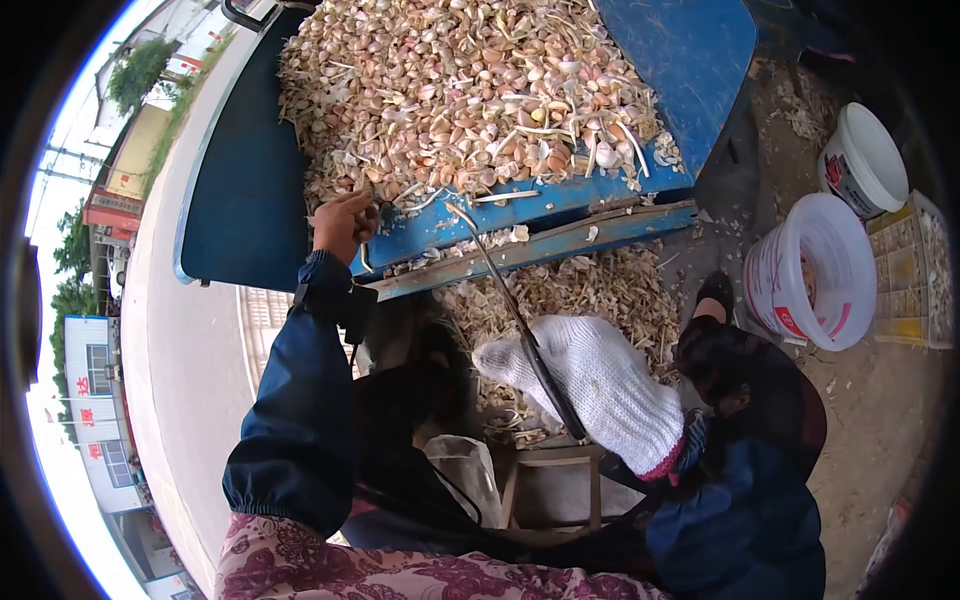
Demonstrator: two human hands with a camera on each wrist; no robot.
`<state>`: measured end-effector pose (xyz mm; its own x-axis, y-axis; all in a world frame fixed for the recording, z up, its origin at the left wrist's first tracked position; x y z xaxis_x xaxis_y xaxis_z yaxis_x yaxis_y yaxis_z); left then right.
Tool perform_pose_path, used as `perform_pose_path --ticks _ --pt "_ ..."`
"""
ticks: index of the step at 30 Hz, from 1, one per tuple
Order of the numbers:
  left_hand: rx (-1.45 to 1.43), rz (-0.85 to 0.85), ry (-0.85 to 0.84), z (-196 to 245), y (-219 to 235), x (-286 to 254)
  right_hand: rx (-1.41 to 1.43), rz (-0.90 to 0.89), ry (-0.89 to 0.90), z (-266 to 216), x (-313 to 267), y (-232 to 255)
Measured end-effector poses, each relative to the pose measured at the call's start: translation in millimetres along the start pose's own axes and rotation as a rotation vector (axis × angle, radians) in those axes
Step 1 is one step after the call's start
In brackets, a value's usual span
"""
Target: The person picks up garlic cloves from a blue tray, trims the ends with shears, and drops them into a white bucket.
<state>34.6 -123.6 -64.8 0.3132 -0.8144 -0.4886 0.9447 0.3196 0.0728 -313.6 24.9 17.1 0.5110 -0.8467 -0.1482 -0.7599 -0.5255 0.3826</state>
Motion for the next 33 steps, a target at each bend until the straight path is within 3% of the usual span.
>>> perform_pose_path --ticks 1,6,8,11,13,17,18,19,22,26,27,33 --pt "0.075 0.043 -0.045 2.8 -8.7 -1.9 0.049 -0.086 -0.087 6.9 0.1 -5.8" --pt "0.449 0.152 -0.159 1.6 -23.6 10.3 0.011 -0.069 -0.030 7.2 0.8 -4.2" --pt "0.634 0.271 -0.388 3.4 -23.4 19.2 0.026 -0.060 -0.021 6.3 1.3 -3.5" --pt "0.730 0.282 -0.395 6.9 -33.2 11.5 0.063 -0.034 -0.025 6.7 0.3 -3.3" --pt "0.688 0.259 -0.404 10.0 -39.2 4.0 0.261 -0.024 -0.127 6.2 -2.7 -5.4" --pt "0.480 0.192 -0.329 12.7 -32.4 -3.8 0.233 -0.040 -0.095 -2.2 -0.5 1.6" --pt "0.481 0.193 -0.330 19.6 -32.6 -14.8 -0.007 0.007 0.036 -4.8 1.7 7.7" --pt "0.369 0.114 -0.259 22.8 -32.3 -24.8 -0.245 0.056 0.166 -11.0 2.7 12.1" --pt "0.260 -0.011 -0.164 23.5 -28.6 -50.7 -0.370 0.067 0.168 -18.9 6.1 17.5" --pt "0.027 -0.398 -0.054 9.9 -56.0 -111.5 -0.628 0.116 0.230 -26.4 9.9 14.3" --pt "-0.039 -0.431 -0.032 6.6 -60.7 -122.1 -0.697 -0.010 0.152 -30.3 14.4 11.4" --pt "-0.148 -0.556 0.010 3.1 -80.1 -153.0 -0.754 0.040 0.230 -28.6 10.7 3.5"
Point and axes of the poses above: each hand's wrist, its own x-axis towards the middle knuckle, its own y-axis out of the back of the hand, z = x × y, the point moved 6 cm from there along x, towards the middle knuckle, and after that the axes turned 9 degrees about y, right-handed, at the moved point
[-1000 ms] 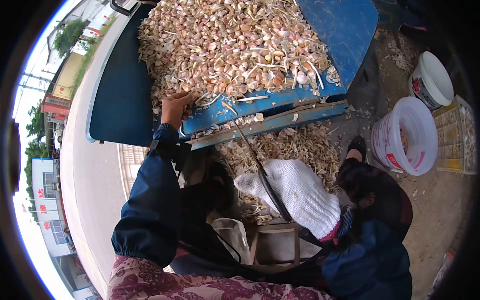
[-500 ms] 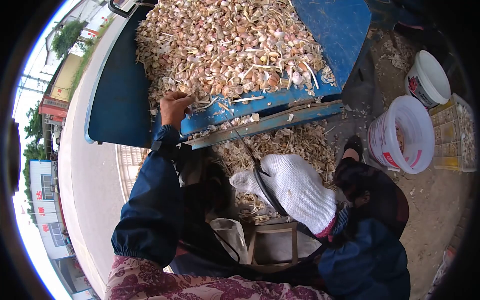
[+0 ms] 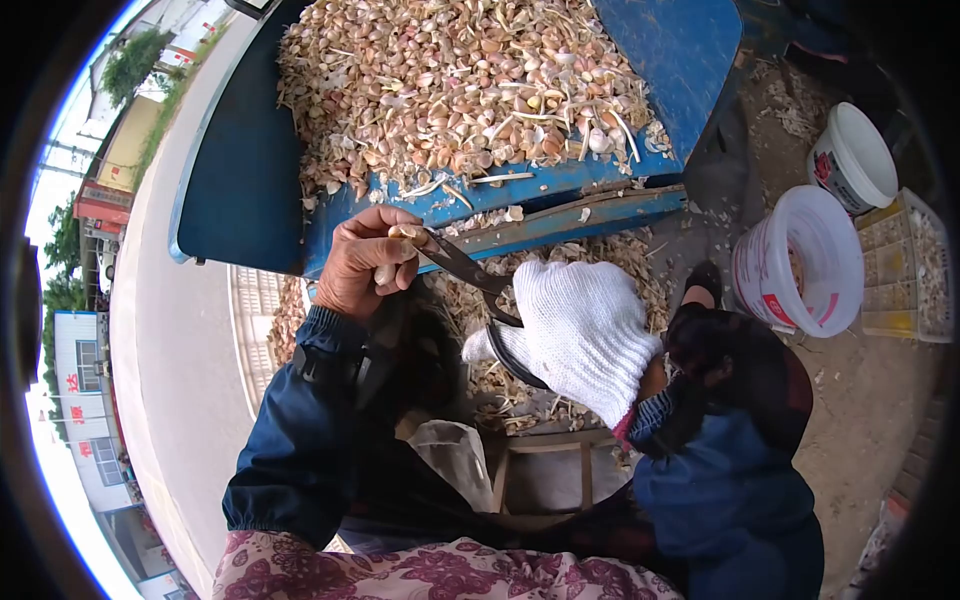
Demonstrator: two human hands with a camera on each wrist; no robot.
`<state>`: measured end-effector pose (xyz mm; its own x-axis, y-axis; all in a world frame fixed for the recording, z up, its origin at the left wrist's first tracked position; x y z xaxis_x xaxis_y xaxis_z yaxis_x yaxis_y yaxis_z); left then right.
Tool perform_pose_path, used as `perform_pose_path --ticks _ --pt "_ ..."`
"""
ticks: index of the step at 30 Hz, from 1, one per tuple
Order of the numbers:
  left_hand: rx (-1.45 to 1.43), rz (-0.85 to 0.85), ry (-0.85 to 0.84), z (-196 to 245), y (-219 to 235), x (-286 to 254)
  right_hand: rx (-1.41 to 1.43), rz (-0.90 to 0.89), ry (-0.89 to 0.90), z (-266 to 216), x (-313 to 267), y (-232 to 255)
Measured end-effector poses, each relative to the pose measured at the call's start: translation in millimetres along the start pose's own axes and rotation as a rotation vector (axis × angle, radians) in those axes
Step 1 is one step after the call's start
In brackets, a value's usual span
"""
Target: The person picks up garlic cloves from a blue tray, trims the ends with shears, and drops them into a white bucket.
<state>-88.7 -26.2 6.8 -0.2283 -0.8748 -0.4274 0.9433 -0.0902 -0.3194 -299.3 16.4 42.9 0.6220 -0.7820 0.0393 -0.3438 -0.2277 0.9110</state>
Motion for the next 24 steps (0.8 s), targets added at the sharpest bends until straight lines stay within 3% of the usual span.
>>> perform_pose_path --ticks 11,17,24 --pt "0.253 0.079 -0.004 6.2 -10.7 -6.2 -0.106 -0.083 0.021 1.3 3.1 -6.8" --pt "0.162 0.019 0.091 -8.5 -10.5 -4.0 -0.113 -0.069 0.046 2.7 -4.6 -8.4" --pt "-0.122 -0.118 0.090 -16.3 -19.2 -9.2 0.210 0.036 0.100 2.4 -14.5 -13.9"
Point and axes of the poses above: each hand's wrist, its own x-axis towards the middle knuckle, its own y-axis out of the back of the hand, z = x × y, the point moved 6 cm from there along x, towards the middle knuckle, and after that the axes turned 9 degrees about y, right-handed, at the moved point
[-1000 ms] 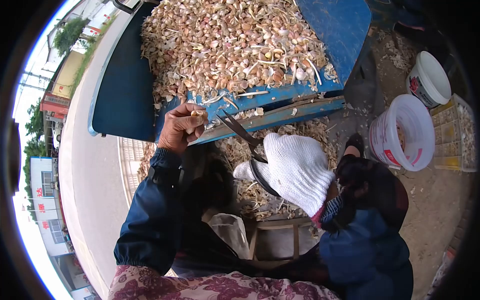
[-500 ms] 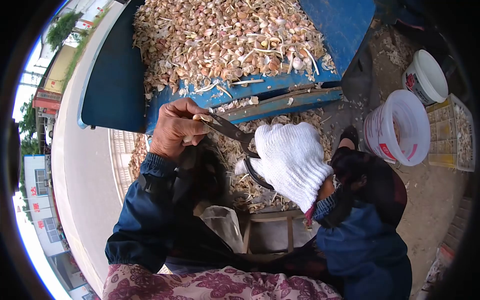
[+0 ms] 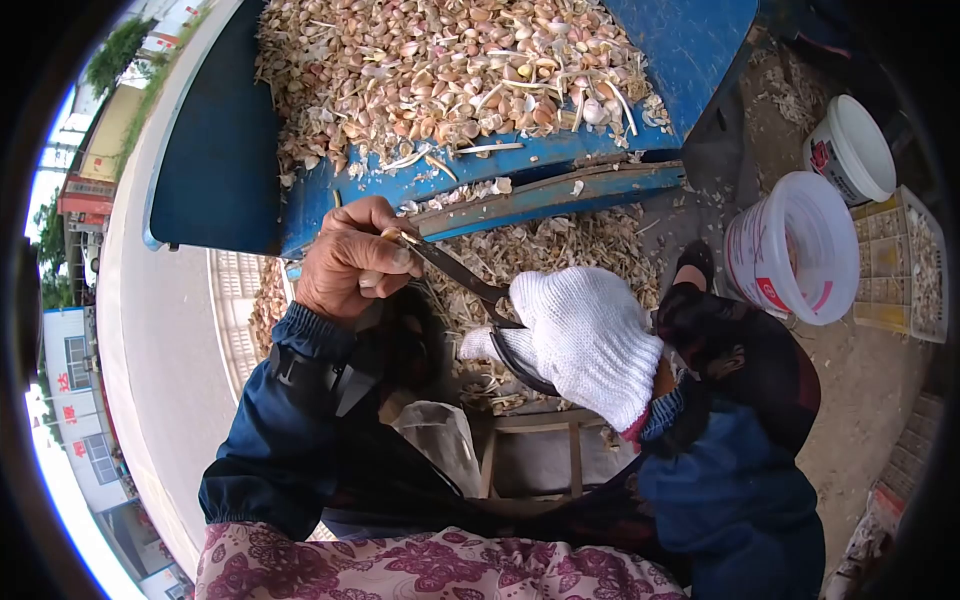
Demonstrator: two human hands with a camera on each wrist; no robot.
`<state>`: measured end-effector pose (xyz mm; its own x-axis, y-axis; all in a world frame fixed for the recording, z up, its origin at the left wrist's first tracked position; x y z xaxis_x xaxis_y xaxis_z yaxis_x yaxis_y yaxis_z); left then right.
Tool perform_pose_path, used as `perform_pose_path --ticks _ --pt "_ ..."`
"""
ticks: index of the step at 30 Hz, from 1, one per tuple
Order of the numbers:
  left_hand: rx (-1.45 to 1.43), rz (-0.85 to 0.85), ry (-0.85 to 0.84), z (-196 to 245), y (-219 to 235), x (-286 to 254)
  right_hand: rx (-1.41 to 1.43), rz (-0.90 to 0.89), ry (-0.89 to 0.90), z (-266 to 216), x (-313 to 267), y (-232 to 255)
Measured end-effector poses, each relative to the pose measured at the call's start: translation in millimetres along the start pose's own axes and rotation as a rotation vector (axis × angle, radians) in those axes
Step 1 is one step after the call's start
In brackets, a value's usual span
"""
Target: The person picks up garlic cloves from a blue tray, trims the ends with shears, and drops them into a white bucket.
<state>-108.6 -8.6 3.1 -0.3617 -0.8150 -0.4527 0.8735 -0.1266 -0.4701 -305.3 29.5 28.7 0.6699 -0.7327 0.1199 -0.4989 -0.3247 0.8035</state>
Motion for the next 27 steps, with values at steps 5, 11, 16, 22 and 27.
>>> perform_pose_path --ticks 5,11,16,22,27 --pt "-0.061 -0.073 -0.013 -1.4 -4.5 -0.9 0.533 0.006 -0.139 7.4 -6.8 -25.7" --pt "0.049 -0.104 -0.046 -5.1 -11.8 -8.9 1.252 -0.064 -0.624 2.1 -11.9 -24.7" --pt "0.075 -0.065 0.098 -12.0 -1.1 -16.2 0.552 0.150 -0.117 9.8 6.8 -26.4" --pt "0.276 -0.106 0.185 -23.1 -24.7 -25.3 0.661 0.116 -0.164 1.6 35.5 -17.9" --pt "0.030 -0.126 0.158 -27.2 -5.5 -37.2 0.364 0.188 0.001 -3.2 34.8 -14.2"
Point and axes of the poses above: each hand's wrist, its own x-axis towards the middle knuckle, its own y-axis out of the back of the hand, z = x × y, the point moved 6 cm from there along x, towards the middle knuckle, and after that the axes turned 9 degrees about y, right-handed, at the moved point
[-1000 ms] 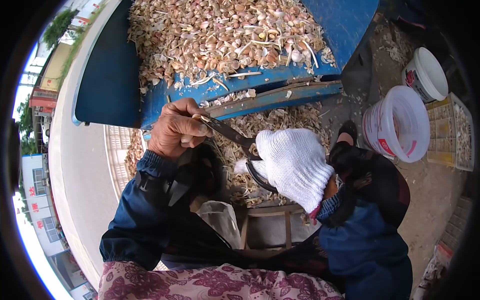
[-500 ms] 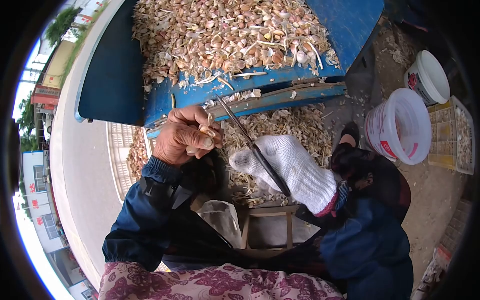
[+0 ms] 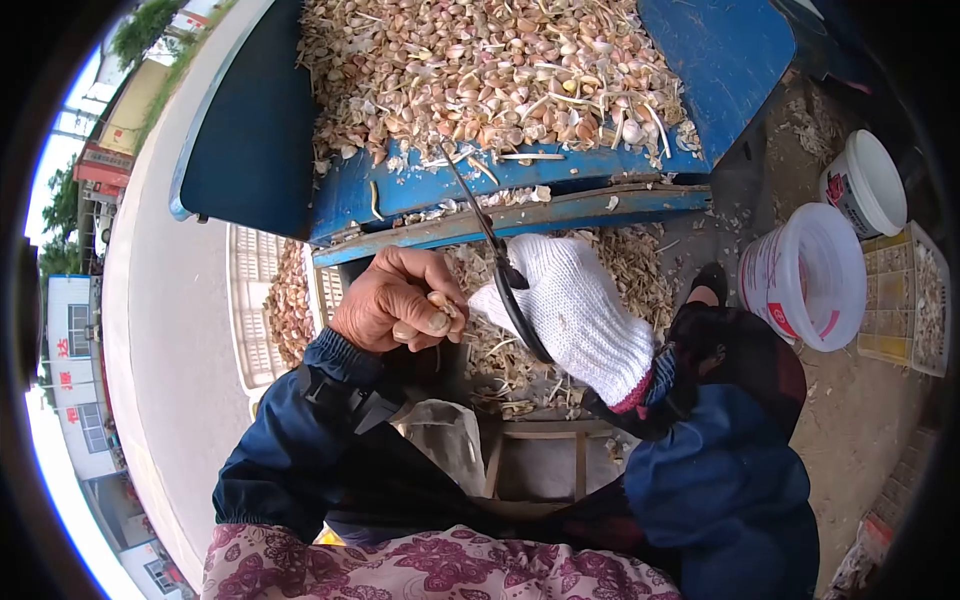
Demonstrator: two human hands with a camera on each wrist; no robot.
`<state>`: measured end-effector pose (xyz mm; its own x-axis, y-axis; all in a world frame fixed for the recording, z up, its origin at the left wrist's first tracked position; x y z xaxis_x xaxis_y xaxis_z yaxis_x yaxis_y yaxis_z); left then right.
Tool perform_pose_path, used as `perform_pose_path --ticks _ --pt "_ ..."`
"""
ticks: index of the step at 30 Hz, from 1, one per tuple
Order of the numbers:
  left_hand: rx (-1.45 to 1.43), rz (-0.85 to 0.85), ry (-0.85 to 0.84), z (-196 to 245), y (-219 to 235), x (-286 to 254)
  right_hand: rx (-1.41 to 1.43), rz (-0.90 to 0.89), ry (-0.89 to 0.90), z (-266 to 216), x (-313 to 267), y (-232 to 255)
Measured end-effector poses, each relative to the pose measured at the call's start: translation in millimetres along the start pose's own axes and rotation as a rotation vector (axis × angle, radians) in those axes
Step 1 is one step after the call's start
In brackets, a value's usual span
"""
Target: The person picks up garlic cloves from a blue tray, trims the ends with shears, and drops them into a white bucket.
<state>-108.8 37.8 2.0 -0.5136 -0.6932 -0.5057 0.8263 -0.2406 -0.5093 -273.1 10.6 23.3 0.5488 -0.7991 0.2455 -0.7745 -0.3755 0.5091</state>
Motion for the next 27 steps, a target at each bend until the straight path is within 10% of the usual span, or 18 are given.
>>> perform_pose_path --ticks 4,7,10,12,14,16,20,27 --pt "-0.065 0.361 -0.310 38.6 81.1 -65.0 -0.344 -0.095 -0.044 5.0 -5.5 0.1" --pt "0.002 1.230 -0.340 34.5 195.0 -151.6 -0.456 -0.170 -0.127 7.5 -7.7 1.6" --pt "0.872 1.699 -0.107 29.7 300.6 -203.0 -0.542 -0.205 -0.207 13.1 -13.3 4.0" --pt "1.074 1.658 0.028 22.5 315.1 -186.3 -0.576 -0.176 -0.230 14.7 -15.8 6.4" --pt "1.122 1.343 -0.172 39.1 270.1 -132.7 -0.599 -0.157 -0.213 11.9 -17.6 8.6" --pt "0.728 1.314 -0.255 58.8 211.6 -75.0 -0.544 -0.192 -0.186 12.6 -20.2 7.3" --pt "1.117 1.303 -0.592 103.7 164.8 10.4 -0.476 -0.334 -0.185 8.3 -23.9 1.7" --pt "1.371 1.068 -0.442 123.0 186.4 72.1 -0.481 -0.303 -0.188 9.4 -25.1 5.4"
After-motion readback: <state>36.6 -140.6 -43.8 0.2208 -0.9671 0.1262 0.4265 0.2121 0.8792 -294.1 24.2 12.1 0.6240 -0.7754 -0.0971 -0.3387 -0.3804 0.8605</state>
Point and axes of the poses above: each hand's wrist, its own x-axis towards the middle knuckle, its own y-axis out of the back of the hand, z = x × y, the point moved 6 cm from there along x, towards the middle knuckle, and after that the axes turned 9 degrees about y, right-handed, at the moved point
